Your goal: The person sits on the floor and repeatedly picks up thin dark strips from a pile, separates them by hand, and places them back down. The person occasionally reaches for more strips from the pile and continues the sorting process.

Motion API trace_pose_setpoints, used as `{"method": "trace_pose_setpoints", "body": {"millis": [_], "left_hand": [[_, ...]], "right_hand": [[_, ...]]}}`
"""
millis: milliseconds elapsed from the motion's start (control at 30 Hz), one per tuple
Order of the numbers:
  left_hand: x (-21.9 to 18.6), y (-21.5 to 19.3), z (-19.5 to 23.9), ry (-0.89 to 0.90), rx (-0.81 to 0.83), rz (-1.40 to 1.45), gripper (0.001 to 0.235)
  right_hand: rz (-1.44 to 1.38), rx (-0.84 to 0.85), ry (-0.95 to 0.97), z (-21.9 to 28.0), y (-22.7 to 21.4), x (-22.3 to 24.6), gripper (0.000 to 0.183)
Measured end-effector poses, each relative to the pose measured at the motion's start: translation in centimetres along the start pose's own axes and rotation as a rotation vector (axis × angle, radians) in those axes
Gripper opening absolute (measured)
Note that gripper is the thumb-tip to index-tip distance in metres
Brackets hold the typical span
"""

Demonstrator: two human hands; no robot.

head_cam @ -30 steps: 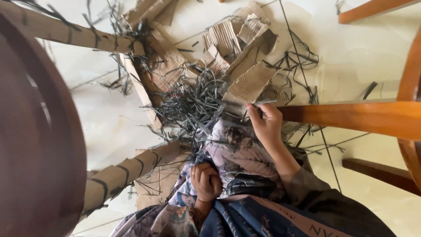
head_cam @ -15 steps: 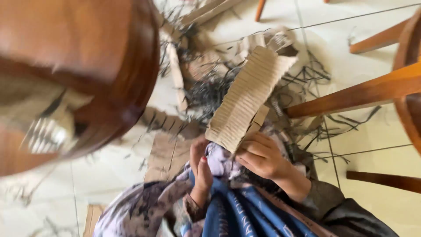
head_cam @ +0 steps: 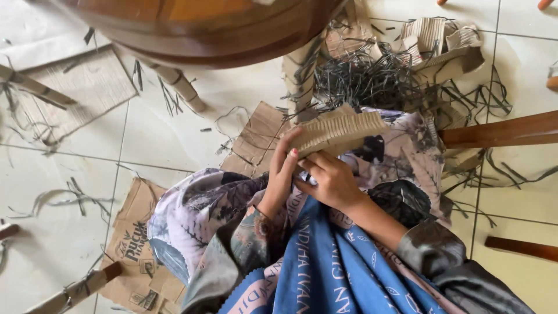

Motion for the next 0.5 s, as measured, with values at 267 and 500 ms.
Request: {"method": "trace_pose_setpoints", "body": {"millis": [267,500], "left_hand": [[1.2,-1.7,-0.3,-0.213,-0.204,0.482,0.057],[-1.0,-3.3,-1.2,-0.049,0.108,-0.251,0.050]], "right_hand": [[-0.296,-0.137,0.403,-1.1,-1.1,-2.9,0.020],[-0.527,-0.105,0.706,2.2,0.6,-6.6,0.032]]}}
Point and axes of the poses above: each hand's wrist, its own z-axis away from the middle knuckle, its own y-axis out of the palm, x = y × z, the point moved 7 cm from there along -z, towards the middle knuckle, and after that the axes turned 10 degrees about -z, right-handed, at the moved point
